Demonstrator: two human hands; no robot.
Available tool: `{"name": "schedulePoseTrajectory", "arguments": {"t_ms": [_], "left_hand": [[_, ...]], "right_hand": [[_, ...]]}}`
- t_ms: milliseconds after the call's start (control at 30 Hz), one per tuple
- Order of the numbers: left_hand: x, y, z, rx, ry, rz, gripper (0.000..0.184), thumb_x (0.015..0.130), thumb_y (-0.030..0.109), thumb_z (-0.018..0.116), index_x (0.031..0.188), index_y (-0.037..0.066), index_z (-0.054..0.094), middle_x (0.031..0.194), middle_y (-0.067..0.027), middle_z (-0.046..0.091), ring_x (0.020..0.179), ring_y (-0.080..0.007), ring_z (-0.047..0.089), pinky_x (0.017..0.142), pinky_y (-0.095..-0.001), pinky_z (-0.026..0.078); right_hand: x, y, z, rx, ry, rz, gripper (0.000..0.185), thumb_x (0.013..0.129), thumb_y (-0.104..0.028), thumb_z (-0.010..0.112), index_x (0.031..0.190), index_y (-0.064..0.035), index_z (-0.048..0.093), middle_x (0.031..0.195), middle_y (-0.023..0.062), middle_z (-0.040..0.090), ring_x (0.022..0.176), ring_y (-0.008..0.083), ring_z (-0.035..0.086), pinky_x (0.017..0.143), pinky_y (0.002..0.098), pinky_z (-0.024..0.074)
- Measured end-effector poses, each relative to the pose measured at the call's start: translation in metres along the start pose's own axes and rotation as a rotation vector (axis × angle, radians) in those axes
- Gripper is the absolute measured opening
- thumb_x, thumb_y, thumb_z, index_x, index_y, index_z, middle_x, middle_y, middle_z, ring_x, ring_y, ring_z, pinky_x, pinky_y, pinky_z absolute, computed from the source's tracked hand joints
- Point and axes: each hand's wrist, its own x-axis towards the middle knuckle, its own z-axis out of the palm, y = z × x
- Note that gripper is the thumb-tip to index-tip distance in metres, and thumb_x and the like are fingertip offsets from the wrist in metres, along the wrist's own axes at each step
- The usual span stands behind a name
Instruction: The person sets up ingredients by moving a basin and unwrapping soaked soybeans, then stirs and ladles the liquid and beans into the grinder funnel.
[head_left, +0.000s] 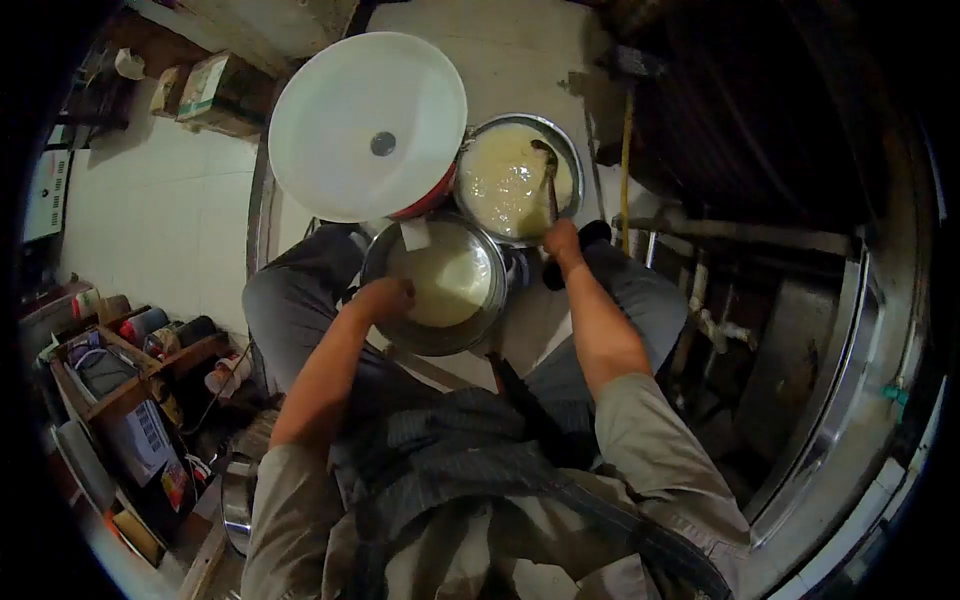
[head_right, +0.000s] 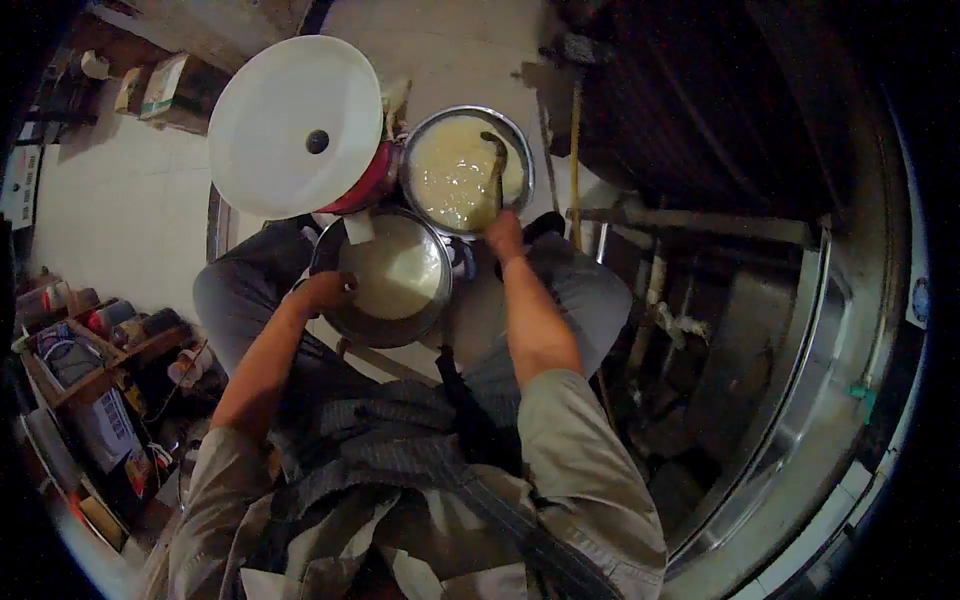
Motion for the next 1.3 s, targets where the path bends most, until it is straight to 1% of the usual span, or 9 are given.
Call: {"name": "schedulePoseTrajectory", "arguments": {"t_ms": [133, 200, 367, 433, 567, 733, 1100, 1200, 1300], "left_hand": [[0.014, -0.01, 0.009, 0.067, 0.018, 0.115, 0.035, 0.08, 0.03, 0.059, 0.105, 0.007, 0.066, 0.102, -0.0191, 0.067, 0.098, -0.0363, 0.063, 0.087, -0.0427, 0.048], [0.018, -0.017, 0.012, 0.08, 0.032, 0.146, 0.036, 0.08, 0.031, 0.059, 0.106, 0.008, 0.065, 0.103, -0.019, 0.066, 0.098, -0.0359, 0.062, 0.088, -0.0427, 0.048], [0.019, -0.012, 0.011, 0.065, 0.036, 0.1, 0.038, 0.081, 0.034, 0.058, 0.109, 0.009, 0.065, 0.107, -0.0176, 0.065, 0.101, -0.0348, 0.062, 0.089, -0.0426, 0.047], [0.023, -0.014, 0.012, 0.087, 0.002, 0.09, 0.039, 0.08, 0.035, 0.057, 0.11, 0.011, 0.065, 0.109, -0.0169, 0.065, 0.102, -0.0346, 0.061, 0.089, -0.0424, 0.047], [0.019, -0.005, 0.005, 0.063, -0.004, 0.147, 0.038, 0.08, 0.034, 0.057, 0.11, 0.012, 0.065, 0.109, -0.0173, 0.065, 0.102, -0.035, 0.061, 0.09, -0.0423, 0.047], [0.02, -0.007, 0.006, 0.047, 0.053, 0.143, 0.037, 0.079, 0.033, 0.058, 0.108, 0.011, 0.065, 0.107, -0.0176, 0.066, 0.102, -0.035, 0.062, 0.089, -0.0419, 0.047], [0.028, -0.018, 0.012, 0.001, 0.025, 0.115, 0.035, 0.079, 0.032, 0.06, 0.106, 0.011, 0.066, 0.105, -0.0178, 0.066, 0.099, -0.036, 0.063, 0.088, -0.0423, 0.047], [0.033, -0.022, 0.017, 0.052, 0.052, 0.124, 0.035, 0.08, 0.031, 0.06, 0.107, 0.009, 0.064, 0.103, -0.017, 0.067, 0.097, -0.0355, 0.063, 0.086, -0.0425, 0.049], [0.032, -0.022, 0.016, 0.079, 0.042, 0.138, 0.035, 0.081, 0.03, 0.06, 0.107, 0.008, 0.063, 0.102, -0.0161, 0.067, 0.095, -0.0349, 0.064, 0.085, -0.0427, 0.05]], "right_hand": [[-0.044, -0.039, -0.035, -0.284, -0.068, -0.172, 0.022, 0.074, -0.012, 0.061, 0.088, 0.0035, 0.068, 0.095, 0.0256, 0.066, 0.094, 0.0406, 0.063, 0.085, 0.0455, 0.0501], [-0.061, -0.051, -0.032, 0.085, 0.098, 0.126, 0.025, 0.075, -0.013, 0.06, 0.093, 0.0033, 0.068, 0.099, 0.0261, 0.065, 0.094, 0.041, 0.063, 0.086, 0.046, 0.0498], [-0.095, -0.067, -0.046, -0.03, 0.033, 0.137, 0.027, 0.079, -0.013, 0.058, 0.099, 0.0022, 0.064, 0.104, 0.0243, 0.064, 0.098, 0.0397, 0.063, 0.084, 0.0455, 0.0505], [-0.111, -0.079, -0.059, -0.005, -0.037, 0.138, 0.036, 0.079, -0.012, 0.055, 0.111, 0.0028, 0.058, 0.109, 0.0284, 0.061, 0.102, 0.042, 0.06, 0.087, 0.0458, 0.0483], [-0.132, -0.083, -0.055, -0.061, -0.013, 0.095, 0.034, 0.079, -0.011, 0.052, 0.11, 0.0027, 0.058, 0.107, 0.0269, 0.062, 0.102, 0.0407, 0.06, 0.088, 0.0465, 0.0477], [-0.138, -0.095, -0.046, -0.044, -0.065, 0.137, 0.03, 0.078, -0.011, 0.058, 0.104, 0.0026, 0.061, 0.107, 0.0246, 0.064, 0.102, 0.039, 0.062, 0.087, 0.0461, 0.0493], [-0.102, -0.092, -0.011, -0.028, -0.127, -0.003, 0.031, 0.079, -0.014, 0.056, 0.1, 0.0071, 0.062, 0.105, 0.0286, 0.062, 0.101, 0.043, 0.06, 0.087, 0.0481, 0.049], [-0.089, -0.091, -0.004, 0.022, 0.001, 0.077, 0.024, 0.082, -0.014, 0.053, 0.093, 0.0022, 0.066, 0.103, 0.0258, 0.064, 0.1, 0.04, 0.062, 0.086, 0.0467, 0.0501], [-0.087, -0.092, -0.017, 0.071, -0.034, 0.143, 0.025, 0.082, -0.014, 0.054, 0.096, 0.0036, 0.064, 0.104, 0.0268, 0.063, 0.101, 0.0409, 0.061, 0.087, 0.0471, 0.0496]]}}
